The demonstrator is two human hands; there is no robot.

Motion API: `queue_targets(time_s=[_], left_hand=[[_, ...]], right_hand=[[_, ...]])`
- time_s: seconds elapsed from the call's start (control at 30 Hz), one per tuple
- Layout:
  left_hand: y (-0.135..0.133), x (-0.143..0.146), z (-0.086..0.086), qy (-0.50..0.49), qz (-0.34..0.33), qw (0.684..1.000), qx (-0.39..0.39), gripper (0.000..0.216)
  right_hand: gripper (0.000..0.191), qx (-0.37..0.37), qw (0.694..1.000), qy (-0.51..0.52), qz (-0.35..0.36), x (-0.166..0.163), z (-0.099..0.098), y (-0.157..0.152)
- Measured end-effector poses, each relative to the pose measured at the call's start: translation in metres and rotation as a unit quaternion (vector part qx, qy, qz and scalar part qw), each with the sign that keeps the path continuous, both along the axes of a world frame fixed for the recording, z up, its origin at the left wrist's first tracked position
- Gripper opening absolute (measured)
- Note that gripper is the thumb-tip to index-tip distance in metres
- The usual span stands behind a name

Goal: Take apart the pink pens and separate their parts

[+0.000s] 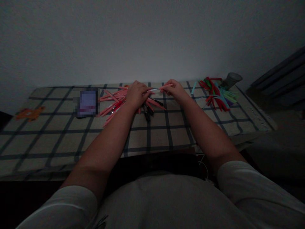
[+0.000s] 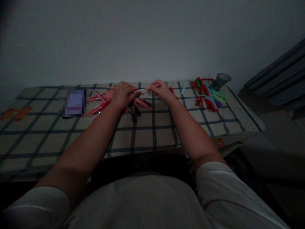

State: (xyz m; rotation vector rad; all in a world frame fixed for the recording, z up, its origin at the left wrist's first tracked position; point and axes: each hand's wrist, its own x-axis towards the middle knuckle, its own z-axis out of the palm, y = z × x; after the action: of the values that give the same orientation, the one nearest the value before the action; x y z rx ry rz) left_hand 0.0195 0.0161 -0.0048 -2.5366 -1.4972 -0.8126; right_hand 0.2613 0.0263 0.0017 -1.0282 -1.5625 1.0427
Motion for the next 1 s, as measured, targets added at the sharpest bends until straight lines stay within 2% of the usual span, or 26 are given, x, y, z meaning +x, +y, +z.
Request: queue_targets(time_s=[0.2, 0.47, 0.73, 1.0], left_hand=[[-0.0016, 0.0001, 0.0005, -0.003, -0.013, 1.000, 0.008, 0.034], [-0.0024, 0.0004, 0.0016, 0.003, -0.015, 1.000, 0.005, 0.035], [0.0048, -0.0005, -0.0062, 0.002, -0.047, 0.999, 0.024, 0.032], [0.0048, -0.0005, -0.0033, -0.007, -0.037, 0.999, 0.010, 0.037]], right_hand=[[0.038, -0.002, 1.000, 0.003, 0.026, -0.0002, -0.0026, 0.0008], [0.040, 0.001, 1.000, 0.005, 0.017, -0.0027, 0.0010, -0.0029], [0.038, 0.011, 0.999, -0.017, 0.039, -0.0023, -0.0001, -0.0048], [0.045, 0.003, 0.998, 0.004, 0.068, -0.0030, -0.0080, -0.0007]])
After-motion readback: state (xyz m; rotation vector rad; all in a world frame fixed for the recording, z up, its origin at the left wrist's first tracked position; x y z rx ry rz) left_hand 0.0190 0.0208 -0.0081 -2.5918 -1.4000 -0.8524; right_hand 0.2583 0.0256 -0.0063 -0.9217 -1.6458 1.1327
